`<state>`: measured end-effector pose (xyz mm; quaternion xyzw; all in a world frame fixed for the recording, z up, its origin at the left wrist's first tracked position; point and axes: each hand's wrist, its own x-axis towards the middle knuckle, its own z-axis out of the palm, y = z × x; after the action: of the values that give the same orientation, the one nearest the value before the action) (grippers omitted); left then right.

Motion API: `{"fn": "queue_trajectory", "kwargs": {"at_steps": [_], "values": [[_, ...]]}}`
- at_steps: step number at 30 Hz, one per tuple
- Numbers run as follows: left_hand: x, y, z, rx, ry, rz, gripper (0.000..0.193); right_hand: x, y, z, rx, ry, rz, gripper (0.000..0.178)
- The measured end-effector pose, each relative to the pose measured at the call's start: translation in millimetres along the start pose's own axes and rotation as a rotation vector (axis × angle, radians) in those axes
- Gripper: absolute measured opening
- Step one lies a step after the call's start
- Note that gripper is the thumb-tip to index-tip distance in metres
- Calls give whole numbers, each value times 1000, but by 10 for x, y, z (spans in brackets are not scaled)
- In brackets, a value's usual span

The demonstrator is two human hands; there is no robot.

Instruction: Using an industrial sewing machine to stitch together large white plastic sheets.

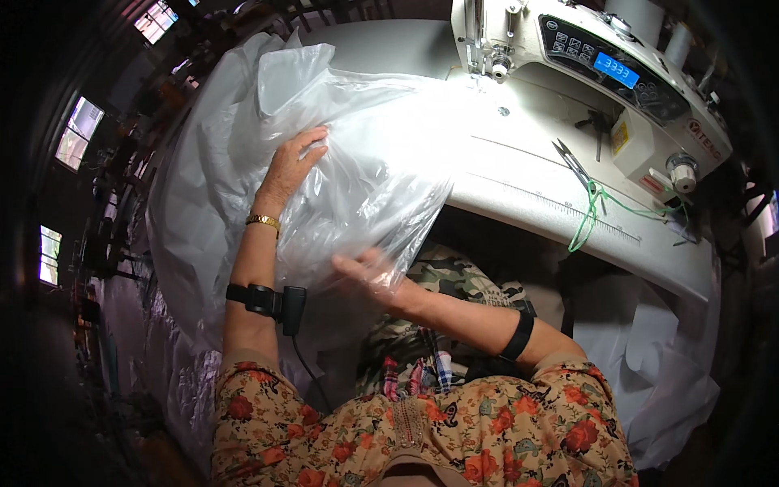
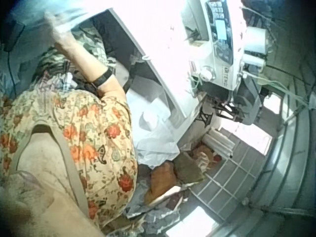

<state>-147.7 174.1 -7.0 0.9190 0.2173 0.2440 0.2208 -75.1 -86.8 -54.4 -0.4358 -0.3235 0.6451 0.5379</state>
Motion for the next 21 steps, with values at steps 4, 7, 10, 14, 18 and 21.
{"fn": "queue_trajectory", "kwargs": {"at_steps": [4,7,10,14,18,21], "values": [[17,-11,26,31,20,43,36,209,168,9,77,173,-66,45],[6,24,59,2,65,51,37,79,683,-527,-504,81,-695,41],[-61,-179,-43,142,77,61,39,-261,905,-995,-286,126,109,38],[-226,-397,-74,256,115,151,38,-921,350,-877,-321,-10,-16,36],[-319,-384,-75,302,150,179,39,-1212,115,-688,-34,-132,-59,32],[-357,-296,-182,335,165,144,33,-1135,181,-770,-321,-168,193,30]]}}
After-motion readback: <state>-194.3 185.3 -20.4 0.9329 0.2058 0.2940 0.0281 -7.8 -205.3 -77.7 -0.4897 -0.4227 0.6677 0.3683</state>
